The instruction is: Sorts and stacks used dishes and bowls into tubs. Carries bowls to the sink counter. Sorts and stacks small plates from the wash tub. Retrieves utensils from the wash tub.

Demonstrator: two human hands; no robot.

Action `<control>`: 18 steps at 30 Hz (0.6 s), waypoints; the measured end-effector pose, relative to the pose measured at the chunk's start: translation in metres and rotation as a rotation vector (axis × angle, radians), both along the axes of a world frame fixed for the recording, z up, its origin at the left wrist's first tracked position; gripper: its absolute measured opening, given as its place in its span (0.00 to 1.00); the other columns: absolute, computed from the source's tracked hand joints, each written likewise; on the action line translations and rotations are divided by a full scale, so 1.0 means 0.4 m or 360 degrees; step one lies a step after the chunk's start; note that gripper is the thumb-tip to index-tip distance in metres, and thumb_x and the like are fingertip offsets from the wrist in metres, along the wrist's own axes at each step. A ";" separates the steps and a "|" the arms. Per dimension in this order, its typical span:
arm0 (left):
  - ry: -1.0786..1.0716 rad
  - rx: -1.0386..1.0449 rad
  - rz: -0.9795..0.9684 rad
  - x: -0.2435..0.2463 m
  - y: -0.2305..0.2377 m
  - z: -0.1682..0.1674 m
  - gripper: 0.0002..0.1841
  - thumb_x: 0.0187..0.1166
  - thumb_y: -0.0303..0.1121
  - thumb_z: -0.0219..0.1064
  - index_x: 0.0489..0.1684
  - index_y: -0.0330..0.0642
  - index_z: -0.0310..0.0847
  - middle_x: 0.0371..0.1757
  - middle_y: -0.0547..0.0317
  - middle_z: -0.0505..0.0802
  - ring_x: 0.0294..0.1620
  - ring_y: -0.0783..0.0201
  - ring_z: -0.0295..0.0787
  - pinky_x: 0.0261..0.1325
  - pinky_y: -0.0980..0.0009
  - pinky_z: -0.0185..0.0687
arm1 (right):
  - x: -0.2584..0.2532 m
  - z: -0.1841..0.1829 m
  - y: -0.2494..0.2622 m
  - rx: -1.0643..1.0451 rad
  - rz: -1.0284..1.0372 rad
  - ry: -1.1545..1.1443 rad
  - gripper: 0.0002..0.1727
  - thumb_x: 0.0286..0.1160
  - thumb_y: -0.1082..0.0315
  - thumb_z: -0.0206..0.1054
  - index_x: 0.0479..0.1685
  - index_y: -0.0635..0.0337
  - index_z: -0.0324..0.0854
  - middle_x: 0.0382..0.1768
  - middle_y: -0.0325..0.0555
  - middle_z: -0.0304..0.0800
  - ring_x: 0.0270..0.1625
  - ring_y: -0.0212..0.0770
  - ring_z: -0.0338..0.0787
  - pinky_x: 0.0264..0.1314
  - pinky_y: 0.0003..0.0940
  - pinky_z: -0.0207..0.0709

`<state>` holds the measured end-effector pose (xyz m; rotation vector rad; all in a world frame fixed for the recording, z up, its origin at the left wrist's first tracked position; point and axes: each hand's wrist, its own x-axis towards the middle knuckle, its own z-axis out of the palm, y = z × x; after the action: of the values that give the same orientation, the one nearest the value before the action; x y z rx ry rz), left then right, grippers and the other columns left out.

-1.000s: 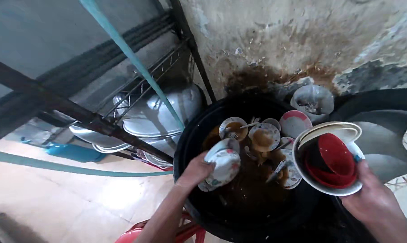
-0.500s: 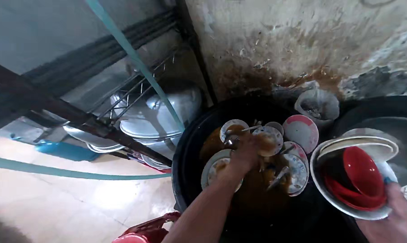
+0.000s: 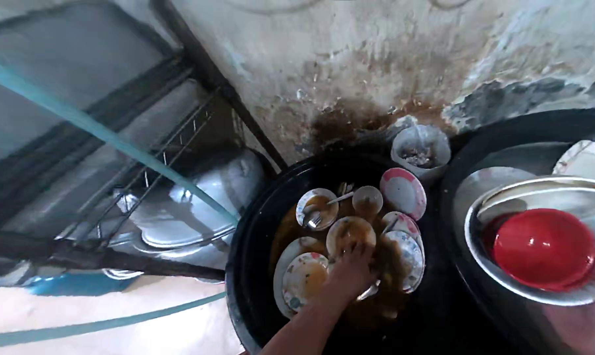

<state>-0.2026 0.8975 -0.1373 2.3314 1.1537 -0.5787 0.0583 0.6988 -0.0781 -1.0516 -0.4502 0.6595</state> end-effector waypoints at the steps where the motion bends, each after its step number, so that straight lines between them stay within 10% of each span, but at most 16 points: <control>1: 0.0034 -0.0067 -0.0001 -0.015 -0.011 0.015 0.39 0.82 0.58 0.62 0.92 0.52 0.61 0.92 0.45 0.64 0.93 0.36 0.52 0.85 0.29 0.55 | 0.005 -0.004 0.013 0.0031 0.0011 -0.0002 0.25 0.89 0.44 0.52 0.78 0.42 0.70 0.67 0.32 0.86 0.70 0.31 0.85 0.74 0.37 0.82; 10: 0.0362 -0.0584 -0.0127 -0.077 -0.084 0.122 0.39 0.81 0.69 0.56 0.75 0.45 0.81 0.71 0.40 0.87 0.74 0.39 0.82 0.75 0.32 0.72 | -0.004 -0.011 0.103 -0.0090 -0.0083 0.0295 0.25 0.94 0.44 0.39 0.80 0.38 0.68 0.67 0.34 0.85 0.67 0.38 0.87 0.63 0.46 0.87; 14: -0.0025 -0.0483 0.0081 0.013 0.009 0.155 0.25 0.88 0.51 0.60 0.63 0.36 0.86 0.58 0.35 0.91 0.63 0.37 0.87 0.69 0.34 0.75 | 0.003 -0.020 0.103 -0.0070 -0.0050 0.0266 0.26 0.94 0.45 0.37 0.80 0.39 0.68 0.69 0.34 0.84 0.70 0.38 0.85 0.67 0.46 0.85; 18: -0.0419 0.0097 0.0086 0.187 0.173 0.119 0.21 0.90 0.35 0.59 0.80 0.45 0.77 0.76 0.42 0.84 0.76 0.43 0.81 0.78 0.40 0.73 | 0.003 -0.009 0.104 -0.0074 -0.0043 0.0172 0.27 0.95 0.46 0.35 0.83 0.40 0.66 0.72 0.34 0.82 0.74 0.37 0.83 0.73 0.47 0.82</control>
<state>-0.1277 0.9665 -0.0896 2.3340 1.1192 -0.2108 0.0596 0.7404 -0.0818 -1.0587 -0.3278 0.7022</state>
